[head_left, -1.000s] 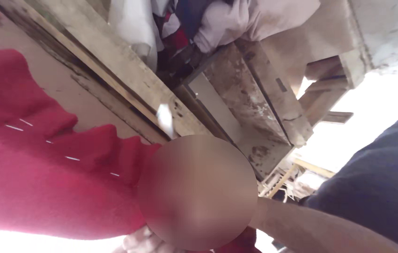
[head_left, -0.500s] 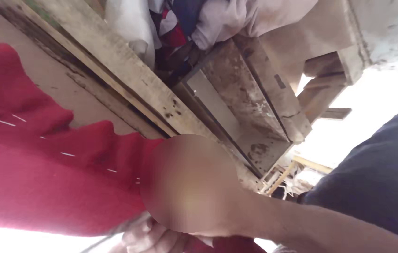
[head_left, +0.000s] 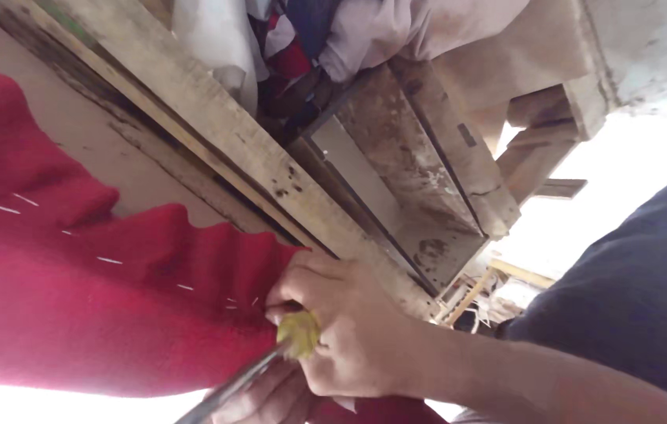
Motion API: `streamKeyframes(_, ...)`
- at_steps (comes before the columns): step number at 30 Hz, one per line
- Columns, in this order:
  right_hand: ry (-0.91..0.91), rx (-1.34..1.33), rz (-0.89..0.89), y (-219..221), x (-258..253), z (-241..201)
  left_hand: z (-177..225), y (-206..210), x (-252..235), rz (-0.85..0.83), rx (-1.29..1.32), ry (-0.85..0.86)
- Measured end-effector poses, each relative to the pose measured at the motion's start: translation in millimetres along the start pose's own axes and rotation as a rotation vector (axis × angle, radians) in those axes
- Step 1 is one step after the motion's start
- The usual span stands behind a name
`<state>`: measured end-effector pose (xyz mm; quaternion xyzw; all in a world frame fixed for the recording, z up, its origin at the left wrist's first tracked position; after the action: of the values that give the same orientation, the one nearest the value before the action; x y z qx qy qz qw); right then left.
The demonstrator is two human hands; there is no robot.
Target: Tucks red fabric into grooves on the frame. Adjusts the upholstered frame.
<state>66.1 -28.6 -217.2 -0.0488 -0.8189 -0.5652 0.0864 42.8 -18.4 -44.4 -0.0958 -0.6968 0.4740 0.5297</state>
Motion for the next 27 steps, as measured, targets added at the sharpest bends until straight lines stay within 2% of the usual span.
streamKeyframes(1, 0.03, -0.027, -0.005, -0.4, -0.2, 2.9, 0.0, 0.1, -0.1, 0.004, 0.004, -0.012)
streamKeyframes(3, 0.301, -0.275, -0.063, 7.5, -1.4, 25.0, -1.2, 0.4, 1.6, -0.022, -0.021, -0.015)
streamKeyframes(4, 0.343, -0.326, -0.072, 10.5, -1.0, 28.1, -1.3, 0.5, 3.2, -0.026, -0.026, 0.001)
streamKeyframes(7, -0.052, 0.0, 0.014, 0.2, 0.8, -2.1, -0.2, 0.6, 4.4, -0.003, 0.02, 0.004)
streamKeyframes(8, -0.051, 0.0, 0.02, -0.6, 1.4, -1.6, 0.6, 0.3, 6.7, -0.001, 0.014, -0.024)
streamKeyframes(9, 0.068, -0.081, 0.002, 1.7, 1.6, 9.2, 0.6, -0.5, 12.3, 0.007, 0.001, -0.057)
streamKeyframes(11, 0.482, -0.275, -0.117, 17.2, 5.0, 46.7, 0.7, -0.2, 9.5, -0.005, -0.03, -0.051)
streamKeyframes(12, 0.581, -0.292, -0.145, 22.9, 9.0, 57.2, 1.2, -1.8, 5.9, -0.031, -0.043, -0.034)
streamKeyframes(13, 0.571, -0.272, -0.117, 19.3, 7.6, 56.9, -1.3, -2.2, 5.1, -0.043, -0.04, -0.028)
streamKeyframes(15, 0.477, -0.264, 0.068, -8.6, 1.2, 45.5, -1.8, 1.3, 8.9, -0.024, -0.021, -0.046)
streamKeyframes(17, 0.504, -0.277, 0.215, -35.0, -3.0, 49.3, 1.3, -1.8, 5.9, -0.035, -0.039, -0.046)
streamKeyframes(19, 0.391, -0.243, 0.162, -42.8, -13.7, 47.9, -2.1, 2.4, -1.1, -0.036, -0.038, 0.017)
streamKeyframes(22, 0.133, -0.424, -0.056, -11.5, -18.9, 22.7, 0.5, 0.4, 1.6, -0.052, -0.048, -0.002)
streamKeyframes(24, 0.128, -0.439, -0.138, 1.8, -21.3, 21.2, 0.3, 1.1, 0.6, -0.039, -0.052, -0.016)
streamKeyframes(27, 0.143, -0.512, -0.116, 8.5, -20.0, 26.4, -0.8, 1.8, 2.1, -0.046, -0.05, -0.006)
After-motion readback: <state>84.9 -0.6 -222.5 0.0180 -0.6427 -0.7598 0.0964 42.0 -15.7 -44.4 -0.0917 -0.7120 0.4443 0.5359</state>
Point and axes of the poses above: each hand's wrist, its own x-axis away from the middle knuckle, its own y-axis out of the palm, z = x × y, the point moved 7 cm from there along -x, towards the middle knuckle, and after that the axes turned 1 degree about z, right-handed, at the moved point
